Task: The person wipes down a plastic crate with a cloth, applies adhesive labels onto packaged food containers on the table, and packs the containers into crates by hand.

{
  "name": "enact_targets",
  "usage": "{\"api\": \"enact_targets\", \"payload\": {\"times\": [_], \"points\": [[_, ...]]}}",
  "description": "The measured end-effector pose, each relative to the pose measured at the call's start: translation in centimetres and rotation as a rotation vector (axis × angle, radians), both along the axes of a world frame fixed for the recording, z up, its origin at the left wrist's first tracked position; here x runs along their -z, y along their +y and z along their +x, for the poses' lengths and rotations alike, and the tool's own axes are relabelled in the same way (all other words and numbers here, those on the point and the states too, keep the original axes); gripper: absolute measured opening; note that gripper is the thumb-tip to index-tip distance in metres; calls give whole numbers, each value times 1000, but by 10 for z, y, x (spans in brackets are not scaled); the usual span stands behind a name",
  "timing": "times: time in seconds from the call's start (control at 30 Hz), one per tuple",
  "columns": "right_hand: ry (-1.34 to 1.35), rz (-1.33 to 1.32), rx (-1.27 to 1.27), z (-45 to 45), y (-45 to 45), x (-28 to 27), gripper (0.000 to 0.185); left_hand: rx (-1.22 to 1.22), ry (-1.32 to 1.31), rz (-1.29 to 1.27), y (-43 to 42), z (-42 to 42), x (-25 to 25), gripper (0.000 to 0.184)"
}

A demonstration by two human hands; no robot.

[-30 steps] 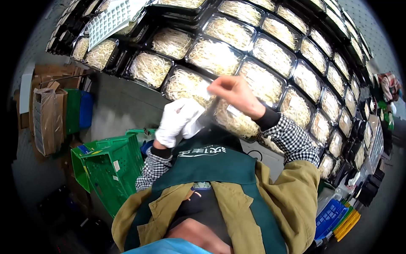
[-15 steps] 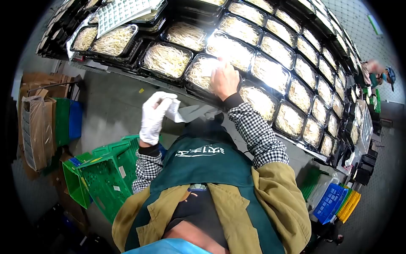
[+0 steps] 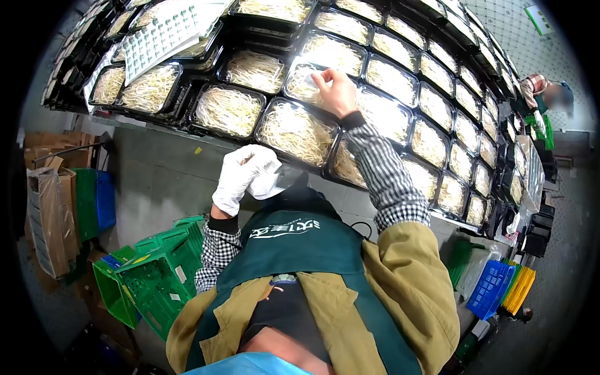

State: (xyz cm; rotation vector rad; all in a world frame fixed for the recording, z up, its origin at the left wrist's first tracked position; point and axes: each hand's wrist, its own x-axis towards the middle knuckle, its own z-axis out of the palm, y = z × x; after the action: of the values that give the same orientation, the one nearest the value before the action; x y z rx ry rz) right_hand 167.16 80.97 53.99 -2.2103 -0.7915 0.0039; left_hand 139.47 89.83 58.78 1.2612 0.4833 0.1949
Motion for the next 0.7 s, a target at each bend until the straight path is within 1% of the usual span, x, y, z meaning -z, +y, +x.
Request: {"api": "enact_targets", "payload": {"times": [0.03, 0.07, 0.13, 0.17, 0.23, 0.27, 0.3, 0.33, 0.37, 0.4, 0.43, 0.47, 0.53, 0.57, 0.6, 0.63, 0.67, 0.7], "points": [[-149, 1, 39, 3, 10, 8, 36, -36, 50, -74, 1, 5, -11, 17], [-147, -110, 19, 6, 13, 16, 38, -82, 31, -131, 2, 10, -18, 20], [-311, -182, 44, 2, 19, 21, 39, -77, 15, -113, 6, 18, -28, 18], [-243, -199, 32, 4, 18, 22, 32, -99, 29, -68, 8, 23, -25, 17], [-208, -106, 70, 11, 14, 34, 26, -134, 61, 15, 8, 34, -13, 15], [-198, -56, 91, 17, 13, 38, 23, -150, 49, 169, 7, 41, -2, 12], [-192, -51, 36, 9, 9, 25, 17, -200, 56, 253, 6, 49, 13, 10], [-43, 88, -91, -1, 5, 14, 20, -255, 63, 336, 6, 57, 23, 10], [425, 13, -167, -24, 0, -22, 26, -327, 62, 441, 2, 67, 18, 12], [832, 278, -431, -34, -6, -15, 32, -321, 80, 506, 3, 72, 18, 11], [1034, 165, -543, -42, -14, -44, 19, -310, 98, 573, 5, 77, 18, 11], [1116, 269, -518, -54, -17, -53, 17, -296, 112, 641, 6, 81, 18, 12], [1068, 281, -542, -37, -19, -51, 16, -189, 56, 401, 6, 88, 11, 9], [1058, 218, -473, -21, -19, -56, 15, -138, 30, 281, 5, 90, 7, 9], [813, 229, -408, 2, -12, -41, 15, -88, 4, 163, 5, 91, 4, 8], [779, 286, -275, 35, -5, -16, 17, -26, 73, 111, 8, 90, 8, 11], [613, 282, -208, 70, 7, -1, 21, -13, 68, 48, 9, 90, 3, 13], [299, 56, -93, 98, 16, -4, 26, -2, 66, -16, 9, 89, -6, 15]]}}
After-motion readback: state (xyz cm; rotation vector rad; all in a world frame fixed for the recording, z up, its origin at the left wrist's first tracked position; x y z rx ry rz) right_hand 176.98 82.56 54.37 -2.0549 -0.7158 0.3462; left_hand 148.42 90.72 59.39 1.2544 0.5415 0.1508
